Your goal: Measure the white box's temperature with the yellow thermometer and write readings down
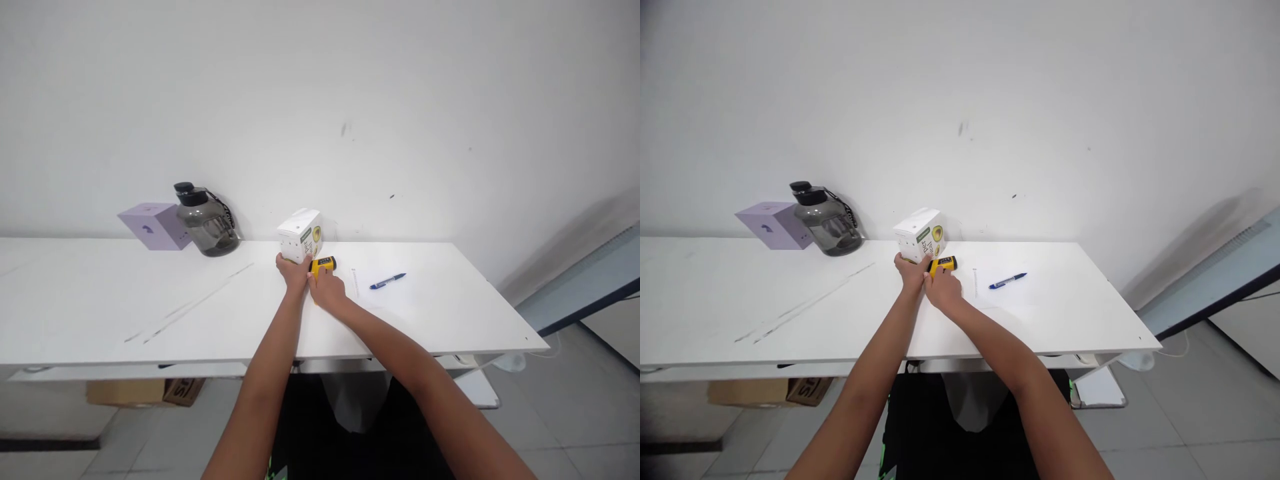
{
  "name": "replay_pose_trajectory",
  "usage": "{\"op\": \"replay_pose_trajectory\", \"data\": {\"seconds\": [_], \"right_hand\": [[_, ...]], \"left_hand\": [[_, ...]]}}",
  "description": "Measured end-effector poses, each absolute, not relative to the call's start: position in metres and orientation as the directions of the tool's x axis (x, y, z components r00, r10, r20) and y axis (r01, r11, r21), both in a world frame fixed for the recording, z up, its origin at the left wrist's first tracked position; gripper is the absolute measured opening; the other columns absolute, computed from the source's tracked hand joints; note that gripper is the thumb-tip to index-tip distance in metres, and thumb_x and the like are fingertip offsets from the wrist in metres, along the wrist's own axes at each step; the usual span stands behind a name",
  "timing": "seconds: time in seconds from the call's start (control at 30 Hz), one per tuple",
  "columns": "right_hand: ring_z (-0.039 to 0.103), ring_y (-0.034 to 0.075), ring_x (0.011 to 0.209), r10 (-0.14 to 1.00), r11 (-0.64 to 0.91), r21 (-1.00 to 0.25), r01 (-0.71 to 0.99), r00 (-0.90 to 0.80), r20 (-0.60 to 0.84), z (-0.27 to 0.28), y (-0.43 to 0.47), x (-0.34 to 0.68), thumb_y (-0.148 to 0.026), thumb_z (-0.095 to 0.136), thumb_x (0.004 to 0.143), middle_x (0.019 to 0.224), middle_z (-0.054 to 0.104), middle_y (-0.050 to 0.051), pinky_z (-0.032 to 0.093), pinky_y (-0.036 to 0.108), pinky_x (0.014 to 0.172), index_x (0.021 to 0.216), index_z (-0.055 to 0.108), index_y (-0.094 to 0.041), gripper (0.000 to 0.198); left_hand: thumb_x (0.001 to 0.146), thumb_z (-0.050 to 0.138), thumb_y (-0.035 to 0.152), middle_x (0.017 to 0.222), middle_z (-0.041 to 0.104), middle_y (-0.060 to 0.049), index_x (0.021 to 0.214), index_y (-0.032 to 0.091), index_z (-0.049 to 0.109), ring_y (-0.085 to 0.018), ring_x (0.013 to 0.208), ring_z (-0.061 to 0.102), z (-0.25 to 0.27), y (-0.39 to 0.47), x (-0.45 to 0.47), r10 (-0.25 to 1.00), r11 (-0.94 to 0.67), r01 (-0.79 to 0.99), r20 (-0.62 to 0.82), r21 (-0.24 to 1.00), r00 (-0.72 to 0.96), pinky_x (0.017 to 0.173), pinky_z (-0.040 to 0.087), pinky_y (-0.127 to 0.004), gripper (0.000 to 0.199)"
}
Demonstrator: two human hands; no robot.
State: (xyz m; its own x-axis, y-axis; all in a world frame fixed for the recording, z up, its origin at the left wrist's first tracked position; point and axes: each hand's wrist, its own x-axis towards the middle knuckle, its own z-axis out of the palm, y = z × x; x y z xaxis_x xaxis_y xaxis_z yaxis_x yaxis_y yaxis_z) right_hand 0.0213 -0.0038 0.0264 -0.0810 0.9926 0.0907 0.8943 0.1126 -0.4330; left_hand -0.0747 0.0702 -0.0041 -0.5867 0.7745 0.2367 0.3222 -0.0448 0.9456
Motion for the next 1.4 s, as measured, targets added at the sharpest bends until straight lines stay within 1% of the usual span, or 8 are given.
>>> {"op": "replay_pose_trajectory", "data": {"seconds": [0.2, 0.33, 0.47, 0.67, 0.87, 1.03, 1.2, 1.4], "right_hand": [[0.062, 0.024, 0.092, 0.986, 0.140, -0.379, 0.915, -0.095, 0.136, 0.042, -0.004, 0.063, -0.048, 0.009, 0.097, 0.109, 0.060, 0.012, 0.044, 0.034, 0.074, 0.111, 0.054, -0.018, 0.056], [0.062, 0.021, 0.095, 0.987, 0.081, -0.106, 0.991, -0.065, 0.145, 0.051, -0.005, 0.143, -0.025, 0.028, 0.096, 0.114, 0.060, 0.013, 0.042, 0.029, 0.073, 0.123, 0.047, -0.018, 0.034], [0.065, 0.023, 0.083, 1.000, 0.017, 0.082, 0.996, -0.015, -0.027, 0.042, -0.013, 0.210, -0.015, 0.046, 0.086, 0.097, 0.065, 0.013, 0.041, 0.028, 0.065, 0.114, 0.053, -0.015, 0.029], [0.064, 0.021, 0.086, 0.995, 0.092, 0.077, 0.993, -0.093, 0.020, 0.026, -0.016, 0.242, -0.022, 0.038, 0.094, 0.096, 0.067, 0.011, 0.040, 0.028, 0.069, 0.116, 0.051, -0.020, 0.026], [0.055, 0.013, 0.059, 0.904, 0.250, -0.572, 0.781, 0.023, 0.427, 0.013, -0.021, 0.226, -0.048, 0.044, 0.090, 0.067, 0.059, -0.002, 0.041, 0.024, 0.059, 0.100, 0.052, -0.021, 0.030], [0.048, 0.011, 0.049, 0.949, 0.272, -0.866, 0.420, 0.034, 0.314, 0.010, -0.034, 0.204, -0.048, 0.057, 0.081, 0.054, 0.051, -0.007, 0.041, 0.024, 0.053, 0.095, 0.055, -0.023, 0.029], [0.056, 0.011, 0.056, 0.984, 0.145, -0.983, 0.109, -0.121, 0.132, 0.013, -0.035, 0.202, -0.044, 0.064, 0.075, 0.087, 0.069, 0.005, 0.049, 0.029, 0.059, 0.103, 0.057, -0.020, 0.038], [0.062, 0.015, 0.069, 0.984, 0.109, -0.938, 0.330, -0.172, 0.054, 0.007, -0.034, 0.201, -0.037, 0.065, 0.073, 0.080, 0.069, 0.004, 0.049, 0.029, 0.064, 0.088, 0.067, -0.019, 0.024]], "left_hand": [[0.076, 0.065, 0.042, 0.148, 0.018, -0.022, 0.141, 0.012, 0.014, -0.032, 0.141, 0.014, 0.018, 0.046, -0.068, 0.637, -0.175, 0.569, 0.533, 0.803, -0.556, 0.113, 0.020, -0.049, 0.088], [0.090, 0.043, 0.035, 0.121, 0.054, -0.015, 0.128, 0.016, 0.042, -0.026, 0.120, 0.048, 0.029, 0.024, -0.048, 0.619, -0.453, 0.752, 0.776, 0.478, -0.121, 0.104, 0.035, -0.043, 0.042], [0.092, 0.040, 0.043, 0.099, 0.067, -0.009, 0.115, 0.021, 0.058, -0.024, 0.099, 0.061, 0.028, 0.007, -0.014, 0.637, -0.747, 0.645, 0.450, 0.160, 0.626, 0.095, 0.041, -0.042, 0.037], [0.082, 0.048, 0.063, 0.140, 0.046, -0.016, 0.128, 0.014, 0.051, -0.031, 0.129, 0.042, 0.014, -0.003, 0.005, 0.716, -0.697, 0.698, 0.102, 0.164, 0.691, 0.103, 0.038, -0.043, 0.068], [0.089, 0.039, 0.054, 0.150, 0.030, -0.017, 0.139, 0.009, 0.037, -0.030, 0.140, 0.025, 0.002, -0.012, 0.017, 0.811, -0.574, 0.781, 0.036, 0.245, 0.584, 0.112, 0.024, -0.044, 0.067], [0.083, 0.034, 0.068, 0.156, 0.014, -0.015, 0.146, 0.009, 0.025, -0.028, 0.144, 0.008, -0.002, -0.005, 0.020, 0.803, -0.578, 0.770, 0.020, 0.269, 0.596, 0.116, 0.012, -0.044, 0.086], [0.076, 0.032, 0.079, 0.157, 0.011, -0.011, 0.148, 0.016, 0.022, -0.029, 0.144, 0.007, -0.002, 0.003, 0.017, 0.769, -0.620, 0.737, 0.020, 0.271, 0.639, 0.115, 0.007, -0.049, 0.096], [0.077, 0.032, 0.077, 0.156, 0.014, -0.010, 0.148, 0.017, 0.022, -0.030, 0.144, 0.009, -0.003, 0.002, 0.019, 0.746, -0.649, 0.711, 0.044, 0.270, 0.665, 0.114, 0.004, -0.053, 0.093]]}}
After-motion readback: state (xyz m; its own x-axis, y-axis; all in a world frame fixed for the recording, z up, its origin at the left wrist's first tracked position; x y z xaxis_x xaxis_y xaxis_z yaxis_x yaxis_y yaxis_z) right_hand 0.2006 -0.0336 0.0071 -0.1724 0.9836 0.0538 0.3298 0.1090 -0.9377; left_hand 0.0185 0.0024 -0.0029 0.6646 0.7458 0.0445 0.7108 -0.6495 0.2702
